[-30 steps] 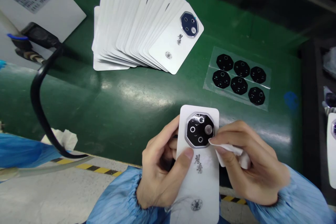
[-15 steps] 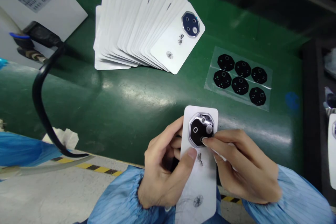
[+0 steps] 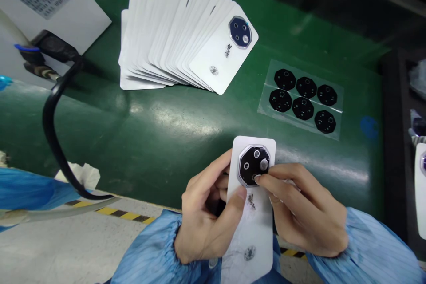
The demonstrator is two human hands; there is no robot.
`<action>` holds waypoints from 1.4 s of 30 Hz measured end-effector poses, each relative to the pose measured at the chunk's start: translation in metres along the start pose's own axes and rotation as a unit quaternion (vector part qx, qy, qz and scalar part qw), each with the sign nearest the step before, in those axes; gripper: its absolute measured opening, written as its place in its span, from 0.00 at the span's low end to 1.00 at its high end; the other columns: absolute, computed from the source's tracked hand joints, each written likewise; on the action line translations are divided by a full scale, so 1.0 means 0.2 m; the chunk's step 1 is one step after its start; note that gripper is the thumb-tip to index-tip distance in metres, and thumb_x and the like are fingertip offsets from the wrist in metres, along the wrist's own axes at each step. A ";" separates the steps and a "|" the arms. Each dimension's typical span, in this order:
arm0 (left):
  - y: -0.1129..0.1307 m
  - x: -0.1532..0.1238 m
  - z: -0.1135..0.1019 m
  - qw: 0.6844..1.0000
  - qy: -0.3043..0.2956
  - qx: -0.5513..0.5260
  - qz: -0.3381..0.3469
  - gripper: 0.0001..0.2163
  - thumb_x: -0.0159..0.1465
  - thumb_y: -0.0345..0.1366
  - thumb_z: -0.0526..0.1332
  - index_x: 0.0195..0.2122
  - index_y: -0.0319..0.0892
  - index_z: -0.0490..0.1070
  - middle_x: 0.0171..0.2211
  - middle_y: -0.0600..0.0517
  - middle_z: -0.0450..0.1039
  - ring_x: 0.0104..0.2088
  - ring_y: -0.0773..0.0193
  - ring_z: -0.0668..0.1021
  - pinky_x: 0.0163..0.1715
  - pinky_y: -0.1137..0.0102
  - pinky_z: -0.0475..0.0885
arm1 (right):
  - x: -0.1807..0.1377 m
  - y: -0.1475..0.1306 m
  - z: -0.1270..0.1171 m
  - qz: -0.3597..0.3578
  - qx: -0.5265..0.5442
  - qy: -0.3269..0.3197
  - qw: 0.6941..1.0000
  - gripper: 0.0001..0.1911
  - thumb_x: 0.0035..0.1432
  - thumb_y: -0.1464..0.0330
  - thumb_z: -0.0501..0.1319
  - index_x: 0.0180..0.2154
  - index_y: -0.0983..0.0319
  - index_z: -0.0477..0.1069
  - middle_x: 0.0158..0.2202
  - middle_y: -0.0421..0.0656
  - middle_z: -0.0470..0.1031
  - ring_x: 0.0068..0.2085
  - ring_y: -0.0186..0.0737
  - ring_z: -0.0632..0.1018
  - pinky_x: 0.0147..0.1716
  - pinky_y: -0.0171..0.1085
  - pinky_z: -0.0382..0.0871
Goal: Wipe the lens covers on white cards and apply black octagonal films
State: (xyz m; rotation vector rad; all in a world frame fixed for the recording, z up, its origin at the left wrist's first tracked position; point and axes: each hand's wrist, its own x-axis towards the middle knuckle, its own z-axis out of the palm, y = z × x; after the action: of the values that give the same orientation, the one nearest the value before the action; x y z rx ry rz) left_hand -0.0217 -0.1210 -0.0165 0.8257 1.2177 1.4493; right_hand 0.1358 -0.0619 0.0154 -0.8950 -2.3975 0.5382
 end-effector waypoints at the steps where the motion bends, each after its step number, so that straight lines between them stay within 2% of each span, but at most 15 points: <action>1: 0.00 0.00 0.00 1.000 0.001 0.000 -0.002 0.23 0.63 0.26 0.62 0.58 0.53 0.71 0.37 0.53 0.79 0.26 0.70 0.78 0.24 0.81 0.76 | 0.00 0.00 0.00 0.007 0.013 0.007 1.000 0.14 0.59 0.84 0.53 0.42 0.65 0.70 0.37 0.47 0.72 0.28 0.33 0.74 0.20 0.32 0.69; 6: 0.01 0.00 0.00 1.000 0.005 -0.020 -0.021 0.22 0.63 0.27 0.63 0.57 0.53 0.72 0.41 0.52 0.80 0.26 0.71 0.78 0.23 0.81 0.76 | 0.05 -0.01 -0.01 0.056 0.108 0.069 0.990 0.14 0.59 0.85 0.54 0.38 0.63 0.71 0.34 0.43 0.70 0.29 0.33 0.71 0.21 0.33 0.65; 12: 0.03 0.01 0.00 0.997 0.002 -0.061 -0.051 0.20 0.63 0.30 0.65 0.56 0.52 0.73 0.41 0.52 0.81 0.23 0.74 0.77 0.21 0.83 0.72 | 0.08 -0.02 -0.05 0.110 0.203 0.075 0.970 0.11 0.58 0.83 0.56 0.37 0.65 0.72 0.32 0.43 0.71 0.31 0.34 0.73 0.24 0.33 0.67; 19: 0.07 0.01 0.04 0.989 0.067 -0.079 -0.108 0.17 0.61 0.33 0.67 0.51 0.50 0.77 0.37 0.53 0.82 0.20 0.75 0.75 0.17 0.83 0.68 | 0.07 -0.03 -0.06 0.131 0.224 0.085 0.962 0.11 0.58 0.82 0.57 0.37 0.63 0.72 0.32 0.41 0.71 0.29 0.33 0.73 0.22 0.33 0.66; 25: 0.08 0.01 0.05 0.989 0.068 -0.078 -0.103 0.17 0.61 0.32 0.66 0.52 0.50 0.77 0.37 0.53 0.81 0.20 0.76 0.74 0.17 0.83 0.68 | 0.07 -0.03 -0.04 0.133 0.237 0.085 0.959 0.10 0.58 0.83 0.57 0.37 0.65 0.72 0.33 0.41 0.71 0.31 0.31 0.73 0.25 0.32 0.67; 30: 0.08 0.00 0.04 0.987 0.059 -0.102 -0.109 0.18 0.60 0.33 0.67 0.53 0.52 0.76 0.35 0.53 0.81 0.21 0.75 0.75 0.20 0.84 0.70 | 0.07 -0.02 -0.04 0.108 0.212 0.079 0.968 0.10 0.58 0.84 0.57 0.37 0.67 0.72 0.33 0.43 0.71 0.33 0.31 0.73 0.26 0.32 0.68; 33: 0.06 0.00 0.03 0.990 0.042 -0.096 -0.091 0.20 0.61 0.33 0.67 0.55 0.52 0.75 0.34 0.53 0.80 0.21 0.75 0.74 0.20 0.84 0.70 | 0.07 -0.02 -0.03 0.078 0.177 0.080 0.978 0.12 0.58 0.85 0.55 0.37 0.68 0.72 0.34 0.44 0.71 0.33 0.32 0.72 0.26 0.32 0.67; 38: 0.02 0.00 0.00 0.997 0.004 -0.067 -0.033 0.22 0.62 0.30 0.66 0.57 0.50 0.72 0.42 0.52 0.79 0.26 0.71 0.79 0.24 0.82 0.76 | 0.04 -0.03 -0.01 0.051 0.089 0.066 0.993 0.14 0.59 0.86 0.55 0.39 0.66 0.71 0.35 0.44 0.70 0.27 0.30 0.70 0.20 0.31 0.62; 42: 0.02 0.01 0.00 0.998 -0.007 -0.064 -0.023 0.23 0.62 0.29 0.65 0.58 0.52 0.71 0.41 0.53 0.79 0.26 0.73 0.78 0.24 0.84 0.75 | 0.00 -0.02 0.00 0.029 0.033 0.034 0.998 0.15 0.58 0.87 0.54 0.40 0.66 0.72 0.38 0.46 0.70 0.28 0.30 0.71 0.19 0.32 0.63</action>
State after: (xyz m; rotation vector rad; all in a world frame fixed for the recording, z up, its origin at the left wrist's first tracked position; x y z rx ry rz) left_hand -0.0239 -0.1201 -0.0131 0.7155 1.1145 1.4644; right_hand 0.1336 -0.0650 0.0188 -0.9430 -2.2856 0.5951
